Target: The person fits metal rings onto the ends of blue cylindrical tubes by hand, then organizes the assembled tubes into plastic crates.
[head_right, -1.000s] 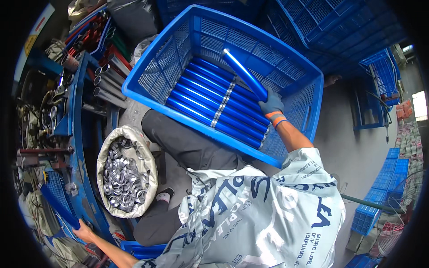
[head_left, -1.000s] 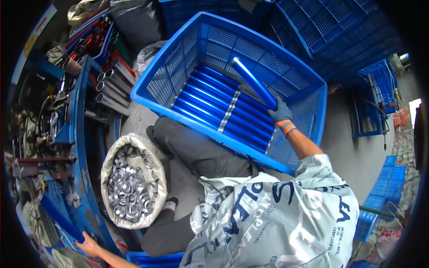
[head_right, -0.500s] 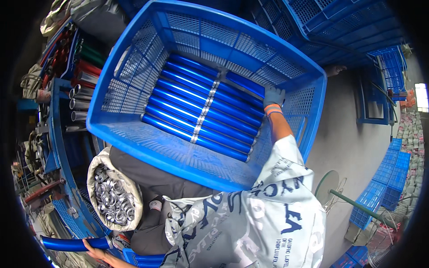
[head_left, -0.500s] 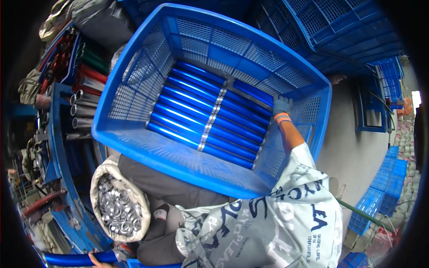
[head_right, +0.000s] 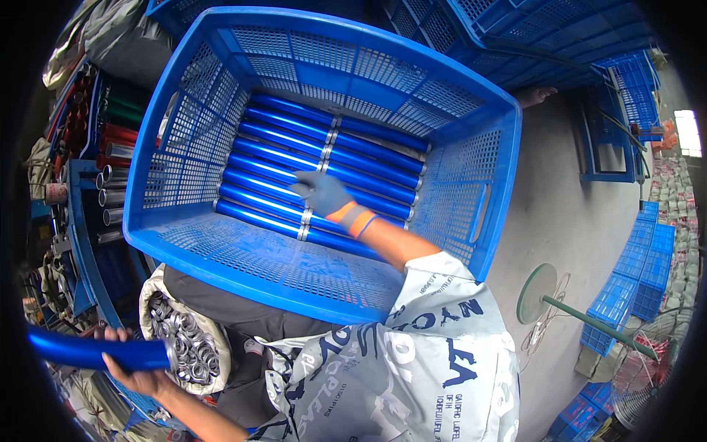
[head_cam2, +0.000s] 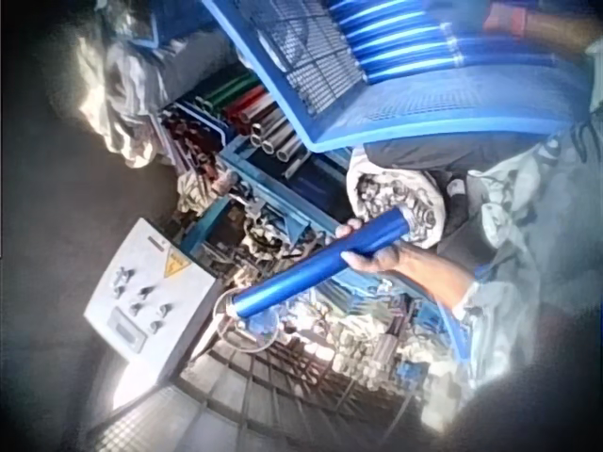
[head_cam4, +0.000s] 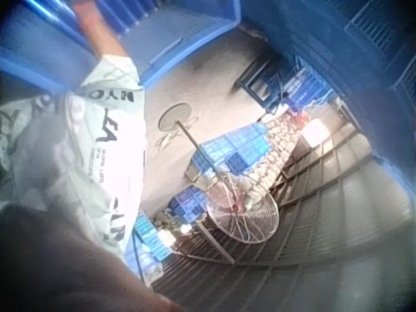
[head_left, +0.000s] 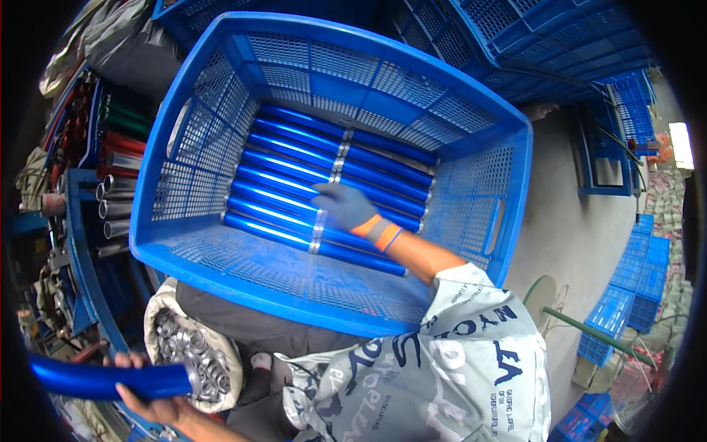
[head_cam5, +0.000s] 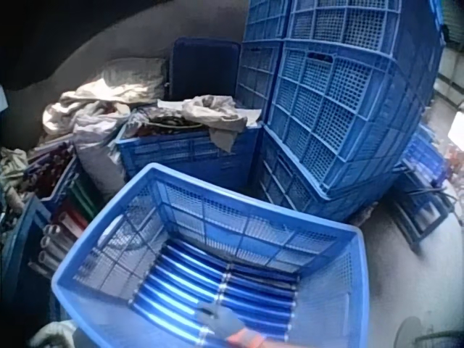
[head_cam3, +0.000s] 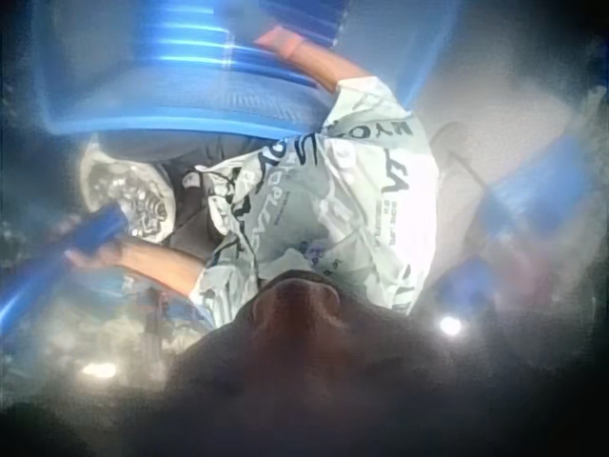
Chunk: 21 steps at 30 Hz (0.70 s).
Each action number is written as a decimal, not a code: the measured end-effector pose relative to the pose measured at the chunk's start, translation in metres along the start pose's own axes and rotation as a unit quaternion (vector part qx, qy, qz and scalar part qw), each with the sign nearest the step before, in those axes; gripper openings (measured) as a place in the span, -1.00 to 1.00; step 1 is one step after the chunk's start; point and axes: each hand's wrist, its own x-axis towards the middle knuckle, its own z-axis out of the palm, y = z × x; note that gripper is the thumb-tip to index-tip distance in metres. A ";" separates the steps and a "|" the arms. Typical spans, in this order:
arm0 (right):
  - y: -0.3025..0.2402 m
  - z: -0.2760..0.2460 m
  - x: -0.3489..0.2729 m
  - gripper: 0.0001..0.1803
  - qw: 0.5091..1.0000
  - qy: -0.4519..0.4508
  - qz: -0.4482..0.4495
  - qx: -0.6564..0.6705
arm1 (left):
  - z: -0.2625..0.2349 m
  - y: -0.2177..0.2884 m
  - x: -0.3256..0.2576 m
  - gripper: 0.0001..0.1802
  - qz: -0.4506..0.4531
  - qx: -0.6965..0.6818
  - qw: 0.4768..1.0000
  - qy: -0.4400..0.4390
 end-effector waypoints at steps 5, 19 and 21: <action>-0.225 0.007 -0.050 0.05 0.904 -0.257 -0.221 0.259 | 0.147 -0.098 -0.019 -0.20 -0.004 -0.004 0.997 -0.071; 0.050 0.124 -0.011 0.11 0.924 -0.154 0.035 -0.348 | 0.060 -0.197 0.029 -0.55 0.066 0.529 0.845 0.027; 0.077 0.176 0.000 0.11 0.915 -0.171 0.018 -0.364 | 0.053 -0.207 0.037 -0.57 0.095 0.576 0.811 0.019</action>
